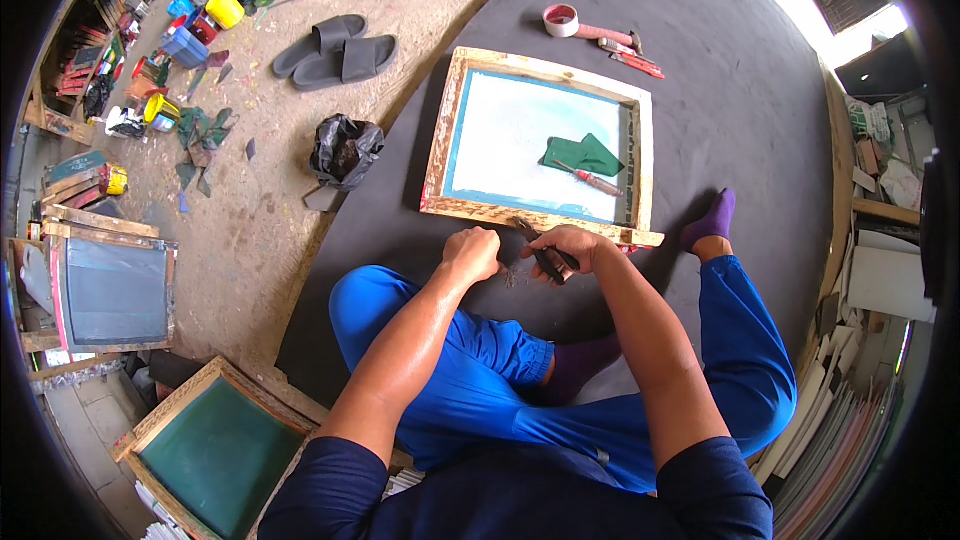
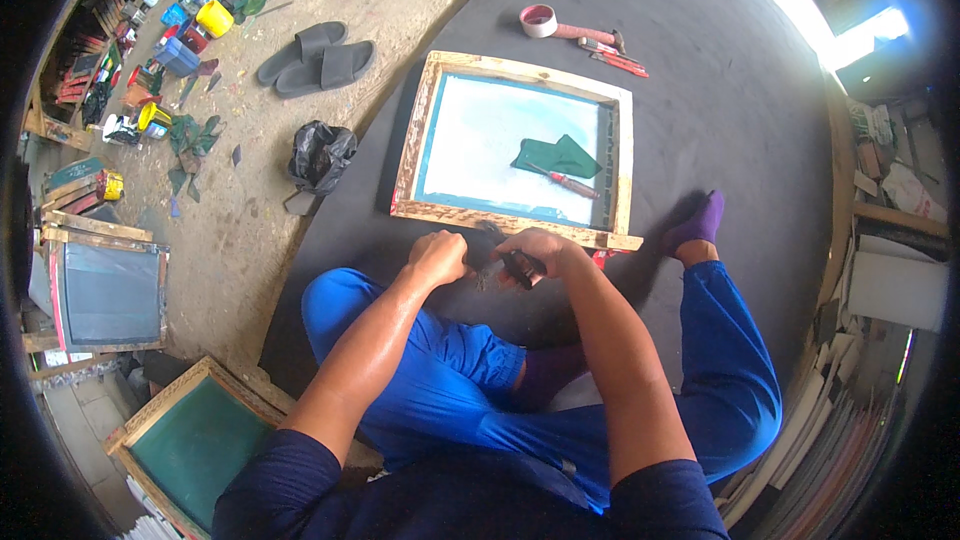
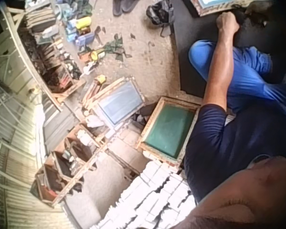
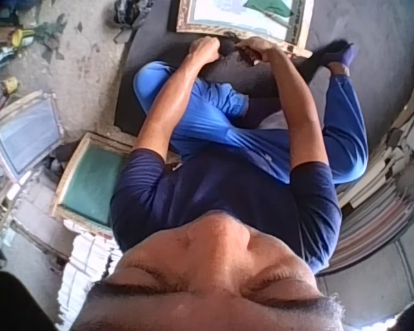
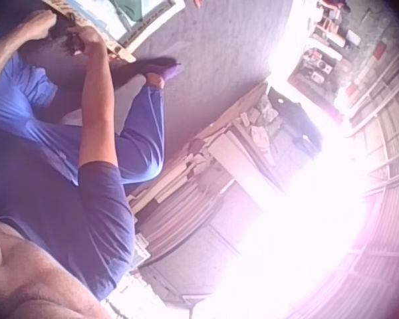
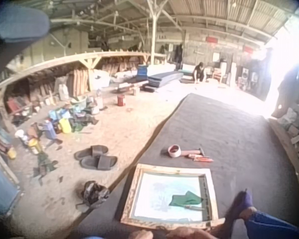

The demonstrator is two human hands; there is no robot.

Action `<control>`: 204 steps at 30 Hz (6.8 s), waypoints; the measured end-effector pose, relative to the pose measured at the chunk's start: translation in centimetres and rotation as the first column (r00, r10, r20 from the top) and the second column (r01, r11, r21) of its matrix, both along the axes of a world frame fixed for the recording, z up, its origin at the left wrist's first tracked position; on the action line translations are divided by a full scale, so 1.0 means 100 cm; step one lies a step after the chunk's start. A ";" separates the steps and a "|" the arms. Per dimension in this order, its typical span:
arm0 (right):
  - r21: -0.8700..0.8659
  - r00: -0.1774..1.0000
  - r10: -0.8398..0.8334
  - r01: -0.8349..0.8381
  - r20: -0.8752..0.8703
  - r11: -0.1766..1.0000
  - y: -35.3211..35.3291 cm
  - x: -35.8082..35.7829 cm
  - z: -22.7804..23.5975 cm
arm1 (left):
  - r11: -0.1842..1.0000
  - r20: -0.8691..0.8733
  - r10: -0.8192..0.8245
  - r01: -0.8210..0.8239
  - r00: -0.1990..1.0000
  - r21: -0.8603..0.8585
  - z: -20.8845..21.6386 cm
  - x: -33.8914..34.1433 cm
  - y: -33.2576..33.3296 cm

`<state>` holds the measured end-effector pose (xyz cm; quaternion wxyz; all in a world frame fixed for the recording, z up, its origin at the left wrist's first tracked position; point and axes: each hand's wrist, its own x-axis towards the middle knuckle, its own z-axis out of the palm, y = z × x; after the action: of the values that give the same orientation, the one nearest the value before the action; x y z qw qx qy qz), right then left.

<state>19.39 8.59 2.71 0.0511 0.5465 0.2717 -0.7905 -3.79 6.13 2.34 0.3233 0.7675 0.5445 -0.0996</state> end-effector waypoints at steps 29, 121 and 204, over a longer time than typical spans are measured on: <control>0.488 0.875 0.242 -0.443 0.420 0.752 -0.072 -0.023 0.002 | 0.967 0.341 -0.050 -0.039 0.939 0.252 -0.016 -0.009 -0.003; -0.042 0.974 0.198 -0.194 0.112 0.980 0.036 0.002 0.009 | 0.998 0.084 -0.040 0.037 0.996 0.047 -0.012 0.007 -0.012; 0.575 0.782 -0.157 -0.289 0.603 0.765 -0.052 -0.066 -0.027 | 0.995 -0.025 0.082 -0.080 0.996 0.056 -0.016 -0.012 -0.012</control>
<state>12.84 3.39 0.00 -0.0224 0.7474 0.5123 -0.4225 -4.99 4.97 0.74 0.2984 0.7520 0.5820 -0.0818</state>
